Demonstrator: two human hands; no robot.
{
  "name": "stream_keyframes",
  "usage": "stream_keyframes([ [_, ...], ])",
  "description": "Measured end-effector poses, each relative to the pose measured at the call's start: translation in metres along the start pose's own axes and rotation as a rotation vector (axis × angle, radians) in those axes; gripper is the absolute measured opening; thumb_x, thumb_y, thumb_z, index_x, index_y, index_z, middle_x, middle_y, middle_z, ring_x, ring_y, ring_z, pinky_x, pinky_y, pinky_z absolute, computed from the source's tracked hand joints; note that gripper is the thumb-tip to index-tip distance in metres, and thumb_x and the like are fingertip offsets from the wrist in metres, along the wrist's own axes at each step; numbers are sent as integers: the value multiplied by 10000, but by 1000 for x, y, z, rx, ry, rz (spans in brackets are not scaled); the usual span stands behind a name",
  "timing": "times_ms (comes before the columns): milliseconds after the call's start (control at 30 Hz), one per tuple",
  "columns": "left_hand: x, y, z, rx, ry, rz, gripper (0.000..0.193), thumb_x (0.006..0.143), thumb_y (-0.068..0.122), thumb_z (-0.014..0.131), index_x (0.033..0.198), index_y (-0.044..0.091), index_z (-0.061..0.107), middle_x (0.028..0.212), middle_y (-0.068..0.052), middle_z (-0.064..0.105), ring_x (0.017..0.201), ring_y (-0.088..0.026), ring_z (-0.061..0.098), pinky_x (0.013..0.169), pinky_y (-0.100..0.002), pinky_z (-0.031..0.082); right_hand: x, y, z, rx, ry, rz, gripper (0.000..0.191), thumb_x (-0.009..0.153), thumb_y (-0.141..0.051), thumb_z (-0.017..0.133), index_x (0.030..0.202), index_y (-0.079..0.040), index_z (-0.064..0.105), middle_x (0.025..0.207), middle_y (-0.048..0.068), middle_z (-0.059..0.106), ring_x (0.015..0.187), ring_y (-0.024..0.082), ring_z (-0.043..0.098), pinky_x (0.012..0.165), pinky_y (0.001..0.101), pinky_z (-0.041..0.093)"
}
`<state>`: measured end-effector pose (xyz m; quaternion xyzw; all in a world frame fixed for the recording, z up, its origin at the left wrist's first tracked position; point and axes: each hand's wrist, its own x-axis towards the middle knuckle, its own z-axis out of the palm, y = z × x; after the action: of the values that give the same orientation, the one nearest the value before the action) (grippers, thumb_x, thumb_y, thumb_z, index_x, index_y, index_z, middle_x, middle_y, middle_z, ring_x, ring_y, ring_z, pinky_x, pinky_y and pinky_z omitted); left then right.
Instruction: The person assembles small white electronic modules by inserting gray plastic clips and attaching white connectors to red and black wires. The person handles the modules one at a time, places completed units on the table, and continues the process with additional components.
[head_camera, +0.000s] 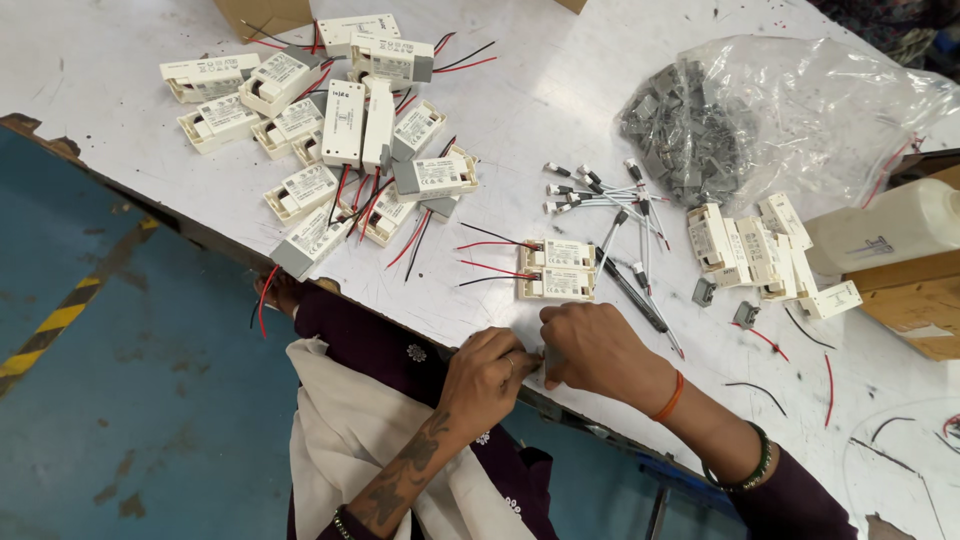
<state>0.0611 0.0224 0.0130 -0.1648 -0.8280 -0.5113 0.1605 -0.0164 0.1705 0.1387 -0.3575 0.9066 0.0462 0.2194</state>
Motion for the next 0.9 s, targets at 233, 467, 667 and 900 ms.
stream_keyframes([
  [233, 1, 3, -4, -13, -17, -13, 44, 835, 30, 738, 868, 53, 754, 852, -52, 618, 861, -237, 636, 759, -389, 526, -8, 4, 15, 164, 205, 2, 443, 536, -294, 945, 776, -52, 662, 874, 60, 660, 841, 326, 674, 667, 450, 527],
  [467, 3, 0, -5, -26, 7, 103, 86, 828, 52, 740, 900, 82, 777, 885, -46, 657, 1004, -258, 649, 1037, -450, 474, -32, 3, 50, 394, 458, 32, 584, 662, -313, 904, 1068, -34, 591, 996, 96, 662, 906, 335, 645, 759, 441, 520],
  [667, 6, 0, -15, 46, -88, 129, 168, 836, 62, 738, 998, 97, 768, 994, -64, 687, 1076, -237, 656, 1190, -510, 354, -49, -14, 79, 420, 637, 84, 473, 826, -313, 795, 1191, -34, 683, 1005, 141, 691, 863, 323, 640, 754, 422, 514],
  [900, 10, 11, -18, -64, -317, 85, 632, 760, 147, 799, 1348, 1, 621, 1259, -170, 675, 1226, -279, 604, 1213, -557, 228, -49, -20, 95, 364, 824, -44, 378, 870, -267, 752, 1122, 8, 694, 1009, 130, 714, 879, 314, 639, 800, 413, 478],
])
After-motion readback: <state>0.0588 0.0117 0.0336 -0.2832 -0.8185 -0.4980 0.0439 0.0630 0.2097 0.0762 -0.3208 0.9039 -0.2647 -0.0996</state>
